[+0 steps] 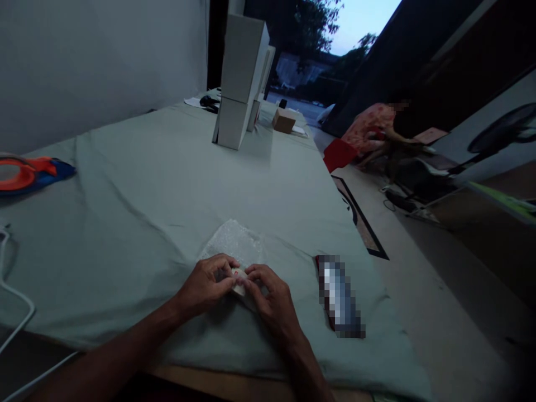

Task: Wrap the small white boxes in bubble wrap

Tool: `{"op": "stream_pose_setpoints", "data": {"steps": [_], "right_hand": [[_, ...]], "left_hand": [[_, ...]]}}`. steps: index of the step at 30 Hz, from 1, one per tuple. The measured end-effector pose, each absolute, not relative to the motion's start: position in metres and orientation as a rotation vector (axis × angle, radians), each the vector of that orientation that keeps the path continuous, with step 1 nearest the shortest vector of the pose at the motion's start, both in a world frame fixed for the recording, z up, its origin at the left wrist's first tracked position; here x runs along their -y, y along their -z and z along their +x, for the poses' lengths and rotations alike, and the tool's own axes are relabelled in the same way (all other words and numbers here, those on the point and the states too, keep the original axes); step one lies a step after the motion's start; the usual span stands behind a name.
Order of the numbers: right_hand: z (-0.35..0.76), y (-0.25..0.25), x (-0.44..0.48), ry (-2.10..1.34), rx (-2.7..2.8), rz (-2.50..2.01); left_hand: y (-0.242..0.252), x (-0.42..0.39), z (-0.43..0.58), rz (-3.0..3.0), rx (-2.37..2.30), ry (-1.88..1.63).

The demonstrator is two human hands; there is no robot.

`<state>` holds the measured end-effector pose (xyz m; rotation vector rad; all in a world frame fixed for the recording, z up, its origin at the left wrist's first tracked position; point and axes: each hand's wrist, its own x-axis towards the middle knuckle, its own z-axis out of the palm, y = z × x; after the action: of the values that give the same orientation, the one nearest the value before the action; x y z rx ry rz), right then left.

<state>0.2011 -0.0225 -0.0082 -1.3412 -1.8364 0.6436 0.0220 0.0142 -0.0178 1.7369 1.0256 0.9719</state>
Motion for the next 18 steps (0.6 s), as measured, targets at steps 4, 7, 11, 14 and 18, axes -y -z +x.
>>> {"op": "stream_pose_setpoints", "data": {"steps": [4,7,11,14,18], "right_hand": [[0.199,0.01,0.023,-0.669,1.787,-1.355],[0.198,0.011,0.021,-0.679,1.758,-1.367],[0.201,0.016,0.017,-0.713,1.725,-1.443],[0.205,0.017,0.019,-0.48,1.725,-1.518],[0.2,0.008,0.033,-0.022,1.944,-1.388]], "left_hand": [[0.019,-0.016,0.023,1.735,-1.013,-0.952],[0.02,-0.018,0.023,1.748,-1.02,-0.92],[0.021,-0.021,0.024,1.734,-1.075,-0.885],[0.021,-0.022,0.025,1.717,-1.098,-0.858],[0.021,-0.021,0.027,1.724,-1.106,-0.851]]}}
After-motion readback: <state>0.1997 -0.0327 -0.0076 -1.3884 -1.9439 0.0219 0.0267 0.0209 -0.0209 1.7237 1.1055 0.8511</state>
